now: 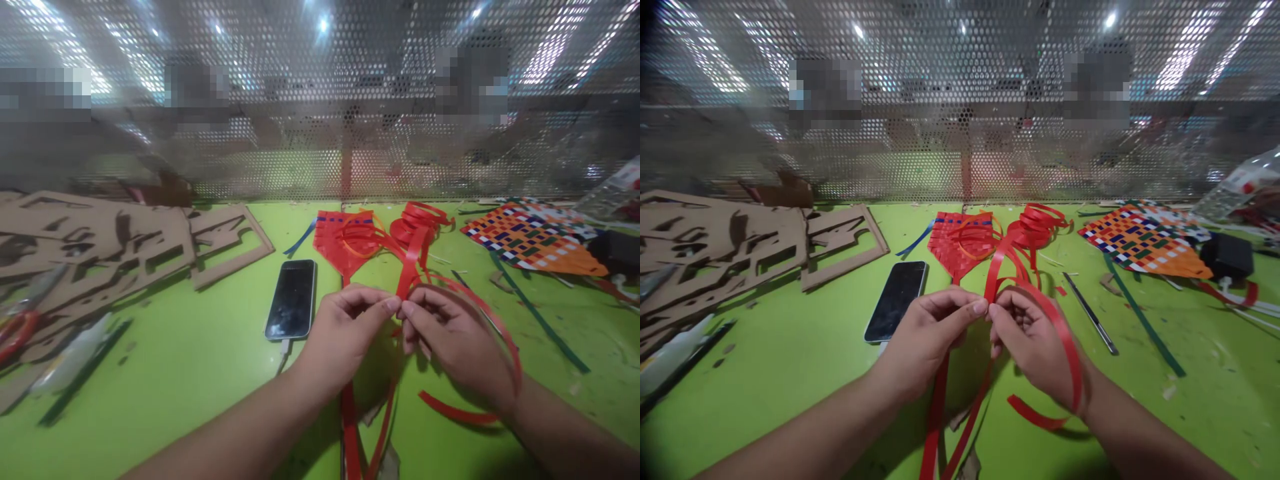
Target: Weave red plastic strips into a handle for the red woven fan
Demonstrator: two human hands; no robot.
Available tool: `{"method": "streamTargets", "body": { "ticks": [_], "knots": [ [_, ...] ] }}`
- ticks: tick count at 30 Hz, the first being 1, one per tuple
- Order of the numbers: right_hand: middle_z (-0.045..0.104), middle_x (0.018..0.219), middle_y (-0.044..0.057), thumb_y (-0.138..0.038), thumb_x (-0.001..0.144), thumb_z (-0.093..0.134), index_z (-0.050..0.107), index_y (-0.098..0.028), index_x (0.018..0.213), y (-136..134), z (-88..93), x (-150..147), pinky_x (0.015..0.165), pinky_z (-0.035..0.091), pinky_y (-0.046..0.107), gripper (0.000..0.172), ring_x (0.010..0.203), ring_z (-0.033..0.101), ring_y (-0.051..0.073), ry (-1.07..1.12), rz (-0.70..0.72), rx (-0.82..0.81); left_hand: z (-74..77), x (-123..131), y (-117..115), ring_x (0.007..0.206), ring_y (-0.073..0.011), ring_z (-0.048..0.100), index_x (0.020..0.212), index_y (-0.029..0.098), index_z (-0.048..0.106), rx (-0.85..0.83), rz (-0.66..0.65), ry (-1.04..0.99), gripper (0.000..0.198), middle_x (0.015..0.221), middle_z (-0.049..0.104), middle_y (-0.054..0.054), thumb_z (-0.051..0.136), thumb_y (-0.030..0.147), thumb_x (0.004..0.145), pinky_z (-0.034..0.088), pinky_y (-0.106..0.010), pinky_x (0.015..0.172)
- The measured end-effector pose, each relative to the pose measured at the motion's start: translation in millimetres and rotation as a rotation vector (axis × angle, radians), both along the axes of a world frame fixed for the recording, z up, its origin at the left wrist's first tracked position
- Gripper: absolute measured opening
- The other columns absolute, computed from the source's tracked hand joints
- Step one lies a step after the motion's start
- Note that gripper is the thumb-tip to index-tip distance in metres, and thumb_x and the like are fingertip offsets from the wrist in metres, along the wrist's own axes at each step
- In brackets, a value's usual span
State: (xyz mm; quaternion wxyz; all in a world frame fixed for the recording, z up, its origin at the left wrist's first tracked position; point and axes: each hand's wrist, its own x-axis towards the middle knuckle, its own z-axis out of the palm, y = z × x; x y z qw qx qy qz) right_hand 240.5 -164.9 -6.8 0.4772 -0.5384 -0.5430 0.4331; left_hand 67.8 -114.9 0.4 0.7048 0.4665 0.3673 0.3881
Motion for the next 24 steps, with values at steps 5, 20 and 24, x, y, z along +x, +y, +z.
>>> {"method": "streamTargets", "body": {
  "ticks": [5, 20, 24],
  "knots": [
    [0.065, 0.059, -0.004, -0.034, 0.104, 0.06, 0.063, -0.023, 0.078, -2.4, 5.1, 1.2, 0.049, 0.047, 0.021, 0.028, 0.051, 0.057, 0.011, -0.116, -0.004, 0.022, 4.5, -1.6, -4.2, 0.086, -0.0201, 0.066, 0.084, 0.021, 0.081, 0.24, 0.054, 0.176, 0.012, 0.097, 0.073, -0.008, 0.083, 0.033, 0.087, 0.051, -0.032, 0.077],
    [0.07, 0.063, 0.001, -0.042, 0.095, 0.067, 0.065, -0.023, 0.076, -4.5, 7.6, -5.7, 0.048, 0.051, 0.022, 0.027, 0.053, 0.065, 0.014, -0.089, 0.012, -0.06, 3.6, 0.2, -15.1, 0.095, -0.024, 0.065, 0.095, 0.018, 0.068, 0.313, 0.039, 0.259, 0.02, 0.099, 0.067, -0.009, 0.067, 0.037, 0.099, 0.051, -0.04, 0.087],
    [0.067, 0.059, 0.0, -0.043, 0.096, 0.063, 0.063, -0.024, 0.072, -4.5, 10.1, -7.4, 0.045, 0.049, 0.022, 0.03, 0.05, 0.062, 0.014, -0.1, 0.005, -0.038, 3.2, 0.2, -14.7, 0.099, -0.0236, 0.065, 0.094, 0.019, 0.069, 0.415, 0.033, 0.296, 0.017, 0.099, 0.067, -0.008, 0.063, 0.033, 0.102, 0.05, -0.04, 0.092]
  ]
}}
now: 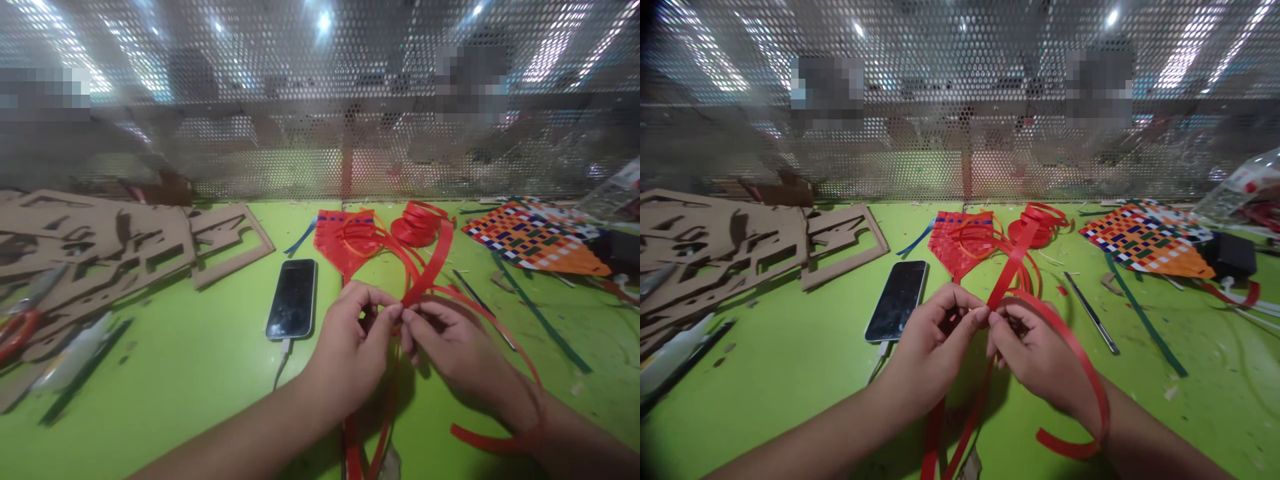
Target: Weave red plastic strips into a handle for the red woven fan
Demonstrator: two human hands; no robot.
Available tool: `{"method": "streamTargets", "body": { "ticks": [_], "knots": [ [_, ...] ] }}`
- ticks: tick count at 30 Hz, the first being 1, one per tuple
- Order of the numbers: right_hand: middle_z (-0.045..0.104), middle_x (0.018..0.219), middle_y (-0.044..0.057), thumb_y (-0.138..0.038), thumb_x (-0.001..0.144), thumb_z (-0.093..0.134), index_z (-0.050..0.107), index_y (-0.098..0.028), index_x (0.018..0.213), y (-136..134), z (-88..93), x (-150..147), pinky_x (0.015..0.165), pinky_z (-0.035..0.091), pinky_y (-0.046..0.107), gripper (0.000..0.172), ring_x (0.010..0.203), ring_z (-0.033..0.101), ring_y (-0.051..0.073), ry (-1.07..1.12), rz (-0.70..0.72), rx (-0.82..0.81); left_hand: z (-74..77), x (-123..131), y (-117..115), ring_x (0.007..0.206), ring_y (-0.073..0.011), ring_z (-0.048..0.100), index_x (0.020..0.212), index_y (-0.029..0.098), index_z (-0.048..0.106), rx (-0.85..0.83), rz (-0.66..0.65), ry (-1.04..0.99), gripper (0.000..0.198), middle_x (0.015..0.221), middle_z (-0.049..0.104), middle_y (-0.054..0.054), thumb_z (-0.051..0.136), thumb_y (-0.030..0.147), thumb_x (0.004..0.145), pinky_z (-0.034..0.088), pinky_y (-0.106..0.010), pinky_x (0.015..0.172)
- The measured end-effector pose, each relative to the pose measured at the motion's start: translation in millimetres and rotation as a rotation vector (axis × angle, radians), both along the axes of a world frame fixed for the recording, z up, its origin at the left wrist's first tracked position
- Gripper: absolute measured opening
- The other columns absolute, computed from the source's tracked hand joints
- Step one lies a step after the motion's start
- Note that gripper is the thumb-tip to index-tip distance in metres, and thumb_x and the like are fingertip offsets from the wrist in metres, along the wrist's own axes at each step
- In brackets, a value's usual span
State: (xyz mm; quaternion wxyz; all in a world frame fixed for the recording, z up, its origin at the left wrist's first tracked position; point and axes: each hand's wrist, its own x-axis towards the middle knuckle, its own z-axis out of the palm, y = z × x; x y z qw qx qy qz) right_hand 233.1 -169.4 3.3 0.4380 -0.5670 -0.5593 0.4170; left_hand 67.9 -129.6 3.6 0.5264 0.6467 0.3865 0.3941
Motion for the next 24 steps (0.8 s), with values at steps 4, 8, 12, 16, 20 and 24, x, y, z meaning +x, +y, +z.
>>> {"method": "streamTargets", "body": {
  "ticks": [4, 8, 12, 16, 20, 24],
  "knots": [
    [0.062, 0.053, -0.002, -0.035, 0.099, 0.056, 0.058, -0.024, 0.063, -0.6, -0.9, 4.4, 0.047, 0.048, 0.022, 0.038, 0.046, 0.059, 0.013, -0.169, -0.001, 0.061, 1.9, 0.4, -1.0, 0.096, -0.0212, 0.063, 0.091, 0.019, 0.068, 0.092, 0.021, 0.059, 0.014, 0.097, 0.066, -0.006, 0.062, 0.026, 0.102, 0.049, -0.037, 0.09],
    [0.063, 0.054, -0.002, -0.03, 0.099, 0.053, 0.06, -0.024, 0.061, -0.1, 0.0, 7.9, 0.048, 0.047, 0.022, 0.039, 0.047, 0.06, 0.013, -0.255, 0.015, 0.138, 2.3, 0.0, -2.8, 0.093, -0.0198, 0.061, 0.089, 0.02, 0.066, 0.132, -0.007, 0.083, 0.017, 0.092, 0.065, -0.003, 0.059, 0.024, 0.104, 0.048, -0.035, 0.086],
    [0.059, 0.051, -0.004, -0.029, 0.099, 0.051, 0.056, -0.024, 0.06, 0.1, -0.2, 5.7, 0.042, 0.041, 0.022, 0.039, 0.042, 0.052, 0.011, -0.349, -0.007, 0.209, -1.6, 1.0, -3.8, 0.09, -0.0191, 0.059, 0.091, 0.021, 0.063, 0.212, 0.014, 0.099, 0.013, 0.092, 0.063, -0.003, 0.058, 0.019, 0.103, 0.047, -0.034, 0.083],
    [0.054, 0.049, -0.005, -0.03, 0.097, 0.052, 0.056, -0.025, 0.063, 0.7, -1.4, 2.6, 0.038, 0.036, 0.022, 0.034, 0.04, 0.049, 0.011, -0.388, -0.063, 0.201, -6.5, 2.8, -2.7, 0.092, -0.0201, 0.059, 0.091, 0.02, 0.061, 0.269, 0.037, 0.12, 0.012, 0.093, 0.063, -0.004, 0.057, 0.016, 0.102, 0.047, -0.035, 0.084],
    [0.054, 0.048, -0.005, -0.036, 0.097, 0.052, 0.055, -0.025, 0.064, 3.3, 1.2, 1.3, 0.038, 0.038, 0.022, 0.035, 0.039, 0.049, 0.011, -0.311, -0.035, 0.118, -7.2, 1.4, 1.6, 0.093, -0.0195, 0.059, 0.09, 0.021, 0.063, 0.291, 0.013, 0.124, 0.016, 0.093, 0.063, -0.003, 0.056, 0.017, 0.104, 0.048, -0.033, 0.084],
    [0.058, 0.052, -0.004, -0.038, 0.101, 0.048, 0.055, -0.026, 0.066, 3.5, 1.9, 0.8, 0.04, 0.041, 0.022, 0.037, 0.042, 0.053, 0.012, -0.25, -0.001, 0.094, -5.2, -1.5, 3.8, 0.093, -0.0193, 0.06, 0.093, 0.02, 0.064, 0.317, 0.0, 0.133, 0.016, 0.094, 0.063, -0.004, 0.054, 0.016, 0.105, 0.049, -0.033, 0.084]
  ]
}}
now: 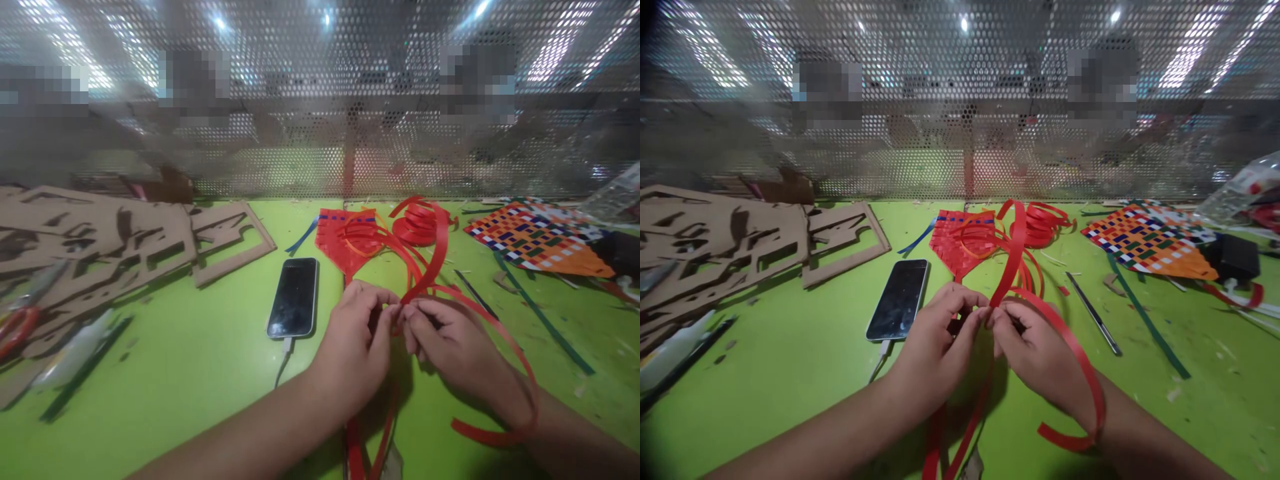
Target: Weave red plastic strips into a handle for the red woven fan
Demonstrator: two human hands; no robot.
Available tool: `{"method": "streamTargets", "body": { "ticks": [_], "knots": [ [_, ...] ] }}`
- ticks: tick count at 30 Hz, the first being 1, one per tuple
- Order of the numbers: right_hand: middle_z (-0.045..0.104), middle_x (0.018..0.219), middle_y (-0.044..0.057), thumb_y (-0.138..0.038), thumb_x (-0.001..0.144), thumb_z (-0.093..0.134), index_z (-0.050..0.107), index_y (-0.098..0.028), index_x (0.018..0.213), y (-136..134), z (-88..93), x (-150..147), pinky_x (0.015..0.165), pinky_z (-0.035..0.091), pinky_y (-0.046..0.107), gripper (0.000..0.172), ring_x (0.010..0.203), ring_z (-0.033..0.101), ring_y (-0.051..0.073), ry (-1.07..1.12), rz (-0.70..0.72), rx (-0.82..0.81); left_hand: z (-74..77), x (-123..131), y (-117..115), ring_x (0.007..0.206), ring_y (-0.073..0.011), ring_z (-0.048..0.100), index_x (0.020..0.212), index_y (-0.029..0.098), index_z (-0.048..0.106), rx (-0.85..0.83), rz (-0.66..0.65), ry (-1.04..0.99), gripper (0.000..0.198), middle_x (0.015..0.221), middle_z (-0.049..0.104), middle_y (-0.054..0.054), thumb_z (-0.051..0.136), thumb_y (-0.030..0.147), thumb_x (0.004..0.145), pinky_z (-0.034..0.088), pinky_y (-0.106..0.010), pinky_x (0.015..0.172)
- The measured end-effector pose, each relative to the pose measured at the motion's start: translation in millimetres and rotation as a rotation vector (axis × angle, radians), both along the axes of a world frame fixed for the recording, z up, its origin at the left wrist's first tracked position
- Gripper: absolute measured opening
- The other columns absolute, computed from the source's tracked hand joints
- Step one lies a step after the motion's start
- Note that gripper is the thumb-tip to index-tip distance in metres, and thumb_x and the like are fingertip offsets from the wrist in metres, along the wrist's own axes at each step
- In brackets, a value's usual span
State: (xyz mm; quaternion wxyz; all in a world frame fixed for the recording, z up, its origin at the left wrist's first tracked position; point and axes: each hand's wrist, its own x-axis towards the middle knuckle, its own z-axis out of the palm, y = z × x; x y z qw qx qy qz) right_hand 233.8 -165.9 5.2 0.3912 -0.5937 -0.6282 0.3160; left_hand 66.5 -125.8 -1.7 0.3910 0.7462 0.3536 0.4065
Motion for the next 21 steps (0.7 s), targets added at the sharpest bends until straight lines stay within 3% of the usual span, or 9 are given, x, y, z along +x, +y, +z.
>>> {"method": "streamTargets", "body": {
  "ticks": [8, 15, 21],
  "knots": [
    [0.054, 0.051, -0.003, -0.03, 0.093, 0.059, 0.052, -0.024, 0.06, 0.3, -12.7, -0.5, 0.047, 0.04, 0.025, 0.034, 0.046, 0.049, 0.012, -0.263, -0.088, 0.223, -5.0, 4.7, -4.4, 0.092, -0.0204, 0.062, 0.097, 0.017, 0.066, -0.017, 0.063, 0.05, 0.015, 0.101, 0.063, -0.01, 0.052, 0.014, 0.101, 0.052, -0.034, 0.084],
    [0.056, 0.051, -0.002, -0.033, 0.099, 0.053, 0.053, -0.025, 0.062, 1.7, -8.4, -3.5, 0.044, 0.041, 0.025, 0.037, 0.044, 0.053, 0.014, -0.08, -0.072, 0.016, -2.3, 1.8, -1.7, 0.093, -0.0198, 0.064, 0.094, 0.018, 0.068, -0.026, 0.051, 0.003, 0.015, 0.095, 0.065, -0.006, 0.056, 0.016, 0.103, 0.053, -0.033, 0.083],
    [0.056, 0.05, -0.003, -0.032, 0.098, 0.054, 0.056, -0.024, 0.061, 0.4, -15.1, 2.2, 0.043, 0.042, 0.024, 0.037, 0.042, 0.054, 0.013, -0.022, -0.056, -0.02, 0.6, 0.5, -2.4, 0.09, -0.0195, 0.064, 0.092, 0.019, 0.068, -0.011, 0.042, 0.009, 0.018, 0.093, 0.065, -0.006, 0.055, 0.013, 0.102, 0.052, -0.032, 0.081]
  ]
}}
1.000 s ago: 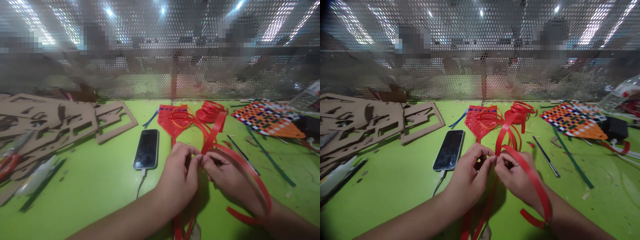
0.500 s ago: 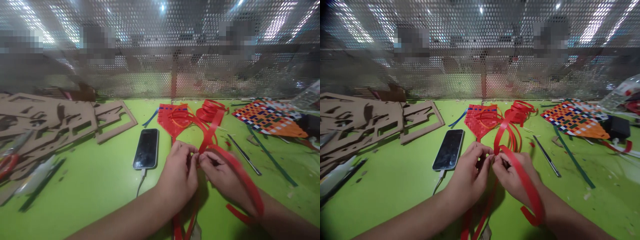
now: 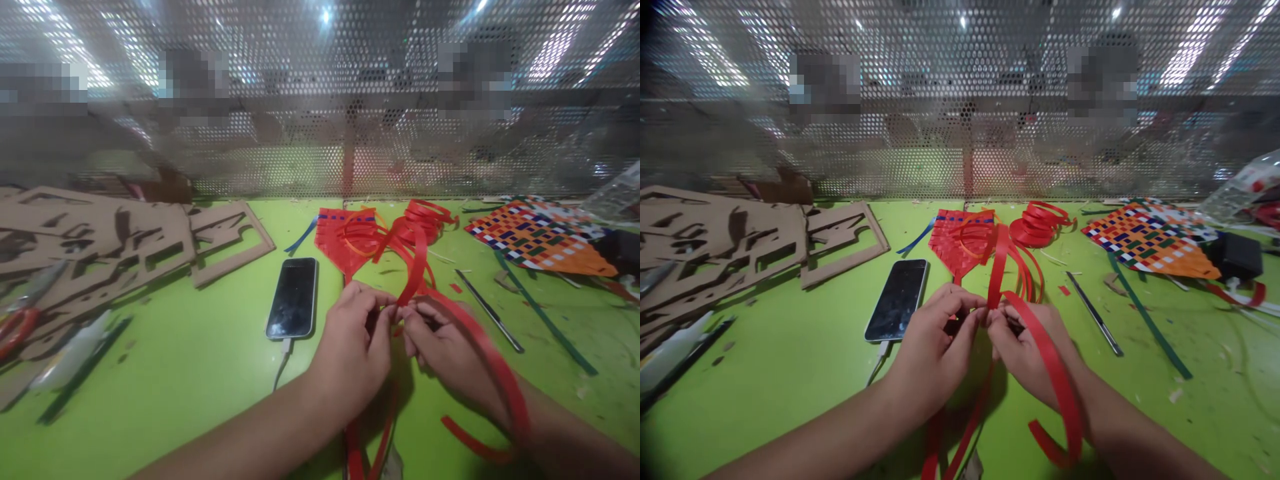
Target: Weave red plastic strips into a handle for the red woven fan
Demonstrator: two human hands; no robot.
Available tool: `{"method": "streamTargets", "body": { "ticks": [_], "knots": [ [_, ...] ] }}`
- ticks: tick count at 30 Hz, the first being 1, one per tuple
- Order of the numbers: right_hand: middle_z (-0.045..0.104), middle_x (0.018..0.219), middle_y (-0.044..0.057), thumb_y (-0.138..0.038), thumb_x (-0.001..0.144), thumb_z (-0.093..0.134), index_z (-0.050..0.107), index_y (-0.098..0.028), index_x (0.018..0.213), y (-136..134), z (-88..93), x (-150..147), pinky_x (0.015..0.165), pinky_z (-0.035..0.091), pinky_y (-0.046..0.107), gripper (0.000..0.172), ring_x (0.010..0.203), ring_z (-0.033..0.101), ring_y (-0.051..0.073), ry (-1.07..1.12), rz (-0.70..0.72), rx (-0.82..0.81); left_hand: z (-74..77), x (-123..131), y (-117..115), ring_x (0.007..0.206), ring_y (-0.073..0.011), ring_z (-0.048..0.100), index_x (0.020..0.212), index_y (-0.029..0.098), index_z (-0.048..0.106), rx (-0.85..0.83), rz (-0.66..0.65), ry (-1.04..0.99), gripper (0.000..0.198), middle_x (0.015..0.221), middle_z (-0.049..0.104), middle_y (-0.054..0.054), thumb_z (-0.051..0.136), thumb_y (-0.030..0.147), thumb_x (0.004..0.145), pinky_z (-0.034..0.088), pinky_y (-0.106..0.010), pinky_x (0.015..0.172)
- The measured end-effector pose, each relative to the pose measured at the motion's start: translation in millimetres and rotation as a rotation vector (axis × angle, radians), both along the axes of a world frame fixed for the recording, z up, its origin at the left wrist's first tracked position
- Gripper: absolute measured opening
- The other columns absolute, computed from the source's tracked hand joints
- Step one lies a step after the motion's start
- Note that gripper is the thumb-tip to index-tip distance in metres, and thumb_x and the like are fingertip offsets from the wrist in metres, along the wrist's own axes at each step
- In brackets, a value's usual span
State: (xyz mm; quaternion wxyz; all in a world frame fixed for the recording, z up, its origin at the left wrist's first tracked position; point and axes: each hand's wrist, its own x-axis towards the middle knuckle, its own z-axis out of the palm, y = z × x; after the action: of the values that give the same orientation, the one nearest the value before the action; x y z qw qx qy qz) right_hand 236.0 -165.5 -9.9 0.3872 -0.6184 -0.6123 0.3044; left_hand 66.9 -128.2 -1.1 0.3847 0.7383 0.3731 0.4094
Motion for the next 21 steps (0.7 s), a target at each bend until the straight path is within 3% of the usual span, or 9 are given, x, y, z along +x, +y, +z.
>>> {"method": "streamTargets", "body": {
  "ticks": [4, 9, 15, 21],
  "knots": [
    [0.054, 0.051, -0.004, -0.033, 0.099, 0.053, 0.055, -0.024, 0.063, -0.4, -4.0, -2.1, 0.042, 0.04, 0.024, 0.038, 0.043, 0.053, 0.013, 0.015, -0.011, -0.031, -1.0, 1.0, -1.0, 0.088, -0.0193, 0.063, 0.087, 0.019, 0.064, 0.009, 0.018, 0.023, 0.015, 0.093, 0.063, -0.007, 0.057, 0.016, 0.1, 0.052, -0.032, 0.08],
    [0.05, 0.055, -0.005, -0.032, 0.1, 0.052, 0.051, -0.024, 0.066, -2.3, -1.7, -4.7, 0.047, 0.04, 0.024, 0.035, 0.048, 0.049, 0.012, -0.028, -0.047, 0.055, -1.6, 1.8, -2.9, 0.086, -0.019, 0.062, 0.087, 0.019, 0.062, 0.047, 0.007, 0.007, 0.014, 0.094, 0.063, -0.007, 0.056, 0.014, 0.099, 0.052, -0.031, 0.077],
    [0.049, 0.057, -0.004, -0.037, 0.102, 0.054, 0.053, -0.024, 0.068, -2.8, 5.8, 1.0, 0.044, 0.037, 0.024, 0.036, 0.049, 0.046, 0.013, -0.009, 0.026, 0.021, 4.2, 0.5, -2.6, 0.088, -0.0199, 0.063, 0.086, 0.02, 0.067, -0.033, 0.001, 0.0, 0.016, 0.092, 0.066, -0.006, 0.059, 0.017, 0.1, 0.052, -0.033, 0.079],
    [0.047, 0.056, -0.005, -0.048, 0.104, 0.056, 0.052, -0.025, 0.073, -1.2, -5.0, 12.8, 0.044, 0.038, 0.025, 0.039, 0.046, 0.045, 0.013, 0.214, 0.064, -0.012, 6.6, -1.3, 2.0, 0.087, -0.019, 0.065, 0.089, 0.019, 0.076, -0.111, -0.058, -0.076, 0.02, 0.088, 0.067, -0.006, 0.06, 0.022, 0.101, 0.052, -0.031, 0.076]
  ]
}}
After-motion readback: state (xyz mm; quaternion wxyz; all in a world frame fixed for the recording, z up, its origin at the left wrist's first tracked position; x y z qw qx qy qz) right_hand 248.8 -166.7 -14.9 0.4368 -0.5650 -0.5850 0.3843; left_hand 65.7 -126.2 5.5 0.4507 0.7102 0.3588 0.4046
